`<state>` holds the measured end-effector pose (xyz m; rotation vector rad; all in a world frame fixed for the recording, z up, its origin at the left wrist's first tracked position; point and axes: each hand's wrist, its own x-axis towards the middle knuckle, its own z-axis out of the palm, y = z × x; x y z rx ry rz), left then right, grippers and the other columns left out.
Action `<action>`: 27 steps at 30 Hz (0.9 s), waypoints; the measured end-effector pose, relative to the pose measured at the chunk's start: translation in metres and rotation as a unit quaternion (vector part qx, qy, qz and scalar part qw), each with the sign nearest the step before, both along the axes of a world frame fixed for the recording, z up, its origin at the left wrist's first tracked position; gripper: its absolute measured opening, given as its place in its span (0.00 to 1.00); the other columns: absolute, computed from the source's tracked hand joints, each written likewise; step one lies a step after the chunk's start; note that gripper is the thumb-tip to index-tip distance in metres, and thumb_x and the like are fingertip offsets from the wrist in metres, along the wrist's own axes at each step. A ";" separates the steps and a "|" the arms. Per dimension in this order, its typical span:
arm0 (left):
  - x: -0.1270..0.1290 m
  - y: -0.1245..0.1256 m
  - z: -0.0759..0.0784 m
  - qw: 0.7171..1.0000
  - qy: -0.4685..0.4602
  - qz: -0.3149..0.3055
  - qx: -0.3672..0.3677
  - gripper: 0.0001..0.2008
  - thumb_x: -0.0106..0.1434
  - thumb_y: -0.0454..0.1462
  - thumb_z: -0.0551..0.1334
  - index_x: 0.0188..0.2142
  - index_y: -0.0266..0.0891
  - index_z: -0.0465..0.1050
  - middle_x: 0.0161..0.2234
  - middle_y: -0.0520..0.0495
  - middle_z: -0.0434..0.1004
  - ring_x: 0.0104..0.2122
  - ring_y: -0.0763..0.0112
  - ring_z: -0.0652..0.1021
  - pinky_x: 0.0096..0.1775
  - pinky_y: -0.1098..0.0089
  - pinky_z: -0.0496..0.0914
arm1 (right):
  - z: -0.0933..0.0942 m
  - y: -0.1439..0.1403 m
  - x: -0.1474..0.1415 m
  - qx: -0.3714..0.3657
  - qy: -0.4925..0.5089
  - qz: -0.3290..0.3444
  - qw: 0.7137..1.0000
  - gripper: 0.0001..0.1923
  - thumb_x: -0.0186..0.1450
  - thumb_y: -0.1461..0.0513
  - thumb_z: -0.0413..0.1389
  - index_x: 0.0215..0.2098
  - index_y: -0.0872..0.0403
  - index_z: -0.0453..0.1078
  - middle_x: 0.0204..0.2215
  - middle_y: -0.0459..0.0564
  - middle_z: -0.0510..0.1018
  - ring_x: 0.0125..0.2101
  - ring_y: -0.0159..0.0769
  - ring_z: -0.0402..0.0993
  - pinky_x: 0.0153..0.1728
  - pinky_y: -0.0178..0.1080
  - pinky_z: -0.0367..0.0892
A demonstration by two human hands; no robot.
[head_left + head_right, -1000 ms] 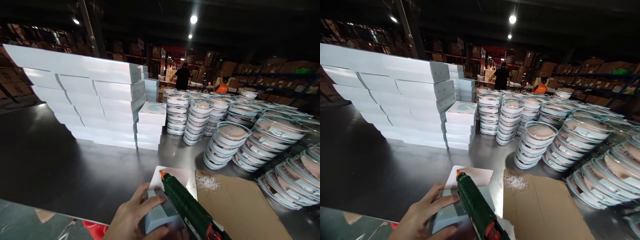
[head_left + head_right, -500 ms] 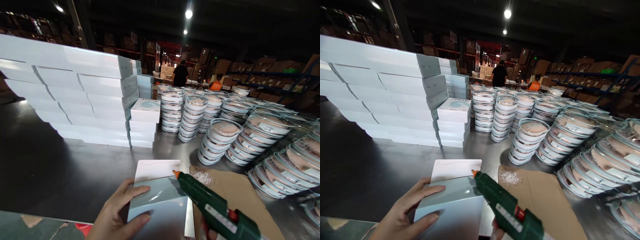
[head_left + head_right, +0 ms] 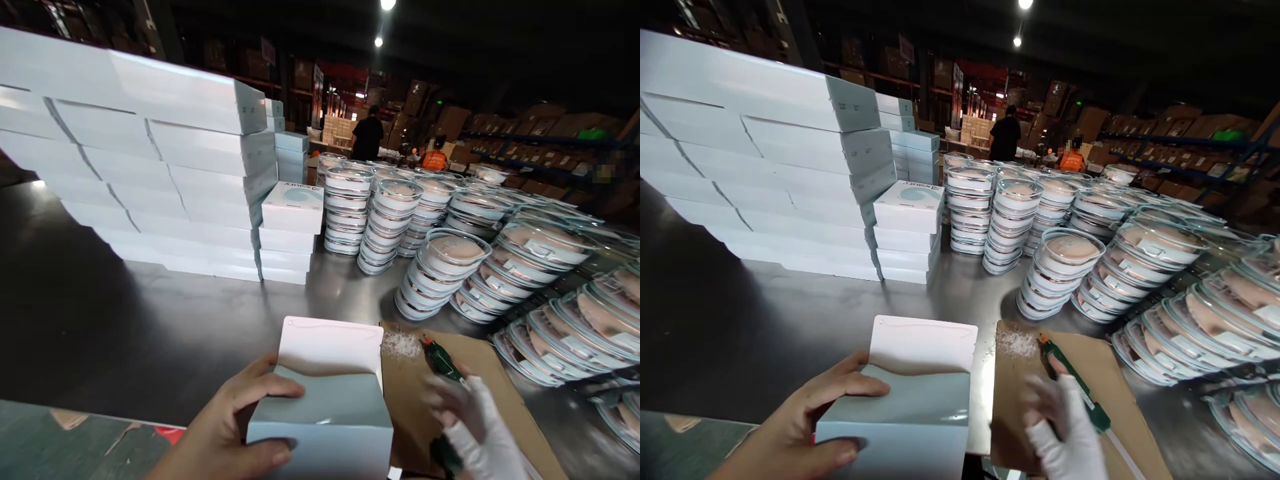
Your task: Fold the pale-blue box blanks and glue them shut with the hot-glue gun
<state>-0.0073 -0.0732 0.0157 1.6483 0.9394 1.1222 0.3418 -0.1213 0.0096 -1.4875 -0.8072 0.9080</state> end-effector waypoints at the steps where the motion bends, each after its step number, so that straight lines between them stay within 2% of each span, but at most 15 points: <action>1: 0.002 -0.001 0.002 1.000 -0.004 0.003 -0.009 0.16 0.51 0.43 0.76 0.42 0.54 0.85 0.49 0.46 0.82 0.38 0.58 0.83 0.38 0.67 0.79 | 0.002 0.011 -0.024 0.027 0.047 0.037 0.998 0.40 0.52 0.44 0.69 0.60 0.45 0.68 0.45 0.56 0.85 0.42 0.51 0.84 0.40 0.48 0.78; 3: 0.007 -0.004 0.005 0.999 -0.009 0.014 -0.030 0.16 0.51 0.43 0.76 0.41 0.54 0.85 0.49 0.46 0.82 0.39 0.57 0.82 0.38 0.67 0.78 | 0.002 0.029 -0.070 0.052 0.114 0.086 0.988 0.42 0.62 0.38 0.57 0.68 0.46 0.58 0.46 0.59 0.84 0.44 0.51 0.83 0.40 0.51 0.78; 5: 0.012 -0.008 0.006 0.998 -0.030 0.028 -0.045 0.15 0.50 0.44 0.77 0.39 0.52 0.85 0.51 0.46 0.81 0.43 0.54 0.81 0.40 0.66 0.77 | -0.002 0.035 -0.102 0.082 0.128 0.118 0.981 0.47 0.62 0.38 0.58 0.71 0.45 0.51 0.44 0.58 0.83 0.42 0.50 0.83 0.39 0.52 0.77; 7: 0.017 -0.012 0.003 0.992 -0.101 0.051 -0.063 0.15 0.49 0.46 0.78 0.36 0.49 0.82 0.56 0.45 0.77 0.50 0.50 0.79 0.45 0.64 0.76 | -0.008 0.030 -0.115 0.134 0.099 0.145 0.975 0.52 0.57 0.39 0.64 0.72 0.42 0.49 0.44 0.55 0.82 0.41 0.49 0.83 0.40 0.49 0.77; 9: 0.021 -0.014 -0.002 0.973 -0.197 0.080 -0.091 0.19 0.49 0.47 0.79 0.36 0.48 0.76 0.56 0.46 0.76 0.53 0.49 0.78 0.47 0.63 0.75 | -0.011 0.021 -0.110 0.183 0.029 0.182 0.966 0.47 0.60 0.42 0.64 0.71 0.39 0.50 0.47 0.53 0.81 0.43 0.46 0.82 0.43 0.45 0.77; 11: 0.024 -0.012 -0.007 0.957 -0.250 0.096 -0.114 0.22 0.51 0.46 0.79 0.40 0.49 0.72 0.50 0.46 0.79 0.53 0.50 0.78 0.46 0.64 0.74 | -0.009 0.017 -0.099 0.201 -0.045 0.218 0.954 0.38 0.64 0.46 0.62 0.69 0.38 0.57 0.50 0.52 0.80 0.47 0.45 0.81 0.47 0.43 0.76; 13: 0.023 -0.008 -0.012 0.964 -0.227 0.079 -0.116 0.22 0.55 0.46 0.77 0.45 0.49 0.72 0.45 0.47 0.79 0.50 0.54 0.78 0.44 0.66 0.73 | -0.001 0.019 -0.087 0.199 -0.121 0.284 0.930 0.32 0.65 0.50 0.64 0.65 0.38 0.65 0.54 0.52 0.78 0.51 0.46 0.79 0.51 0.43 0.75; 16: 0.017 0.000 -0.018 0.986 -0.151 0.004 -0.070 0.16 0.60 0.47 0.73 0.46 0.49 0.78 0.44 0.47 0.75 0.46 0.57 0.78 0.42 0.68 0.72 | 0.015 0.028 -0.075 0.207 -0.220 0.401 0.865 0.27 0.66 0.55 0.63 0.62 0.37 0.69 0.58 0.51 0.75 0.56 0.45 0.75 0.55 0.41 0.72; 17: 0.015 0.003 -0.020 0.990 -0.135 -0.021 -0.048 0.13 0.62 0.46 0.72 0.45 0.50 0.80 0.43 0.47 0.74 0.47 0.57 0.77 0.44 0.67 0.72 | 0.019 0.031 -0.072 0.211 -0.241 0.426 0.846 0.26 0.67 0.57 0.62 0.62 0.36 0.68 0.58 0.49 0.74 0.57 0.44 0.75 0.56 0.40 0.71; 19: 0.012 0.007 -0.021 0.992 -0.118 -0.049 -0.017 0.08 0.63 0.45 0.70 0.41 0.50 0.82 0.42 0.47 0.72 0.50 0.55 0.76 0.47 0.65 0.71 | 0.023 0.036 -0.067 0.221 -0.250 0.442 0.833 0.27 0.67 0.60 0.62 0.62 0.33 0.67 0.59 0.47 0.73 0.57 0.41 0.74 0.58 0.38 0.69; 21: 0.007 0.010 -0.019 0.993 -0.105 -0.058 -0.007 0.06 0.63 0.45 0.70 0.38 0.49 0.84 0.42 0.46 0.71 0.51 0.54 0.76 0.48 0.64 0.71 | 0.021 0.040 -0.062 0.213 -0.242 0.456 0.830 0.28 0.67 0.61 0.63 0.62 0.31 0.68 0.60 0.46 0.72 0.58 0.40 0.72 0.59 0.39 0.68; 23: 0.001 0.014 -0.013 0.995 -0.088 -0.039 -0.006 0.07 0.61 0.45 0.72 0.36 0.46 0.84 0.42 0.45 0.72 0.50 0.54 0.77 0.46 0.66 0.72 | 0.013 0.044 -0.056 0.171 -0.193 0.458 0.851 0.26 0.67 0.56 0.63 0.62 0.31 0.68 0.64 0.47 0.68 0.61 0.44 0.71 0.59 0.42 0.68; 25: -0.004 0.021 -0.006 0.992 -0.107 0.056 -0.036 0.12 0.57 0.48 0.74 0.34 0.43 0.83 0.42 0.46 0.75 0.44 0.58 0.78 0.41 0.69 0.73 | 0.007 0.046 -0.055 0.122 -0.081 0.411 0.900 0.29 0.66 0.46 0.61 0.64 0.30 0.65 0.69 0.48 0.63 0.62 0.50 0.69 0.55 0.47 0.73; 26: -0.006 0.025 -0.004 0.979 -0.139 0.137 -0.065 0.16 0.55 0.50 0.74 0.34 0.42 0.81 0.40 0.47 0.75 0.40 0.62 0.78 0.37 0.71 0.73 | 0.006 0.045 -0.056 0.107 -0.029 0.374 0.921 0.32 0.64 0.41 0.60 0.65 0.29 0.63 0.69 0.49 0.63 0.61 0.52 0.71 0.52 0.50 0.75; 27: -0.006 0.028 -0.003 0.954 -0.176 0.222 -0.097 0.21 0.53 0.54 0.74 0.36 0.42 0.78 0.38 0.49 0.75 0.35 0.65 0.78 0.34 0.72 0.72 | 0.009 0.043 -0.060 0.105 -0.005 0.341 0.934 0.34 0.62 0.38 0.60 0.64 0.30 0.64 0.67 0.51 0.68 0.58 0.53 0.74 0.47 0.51 0.78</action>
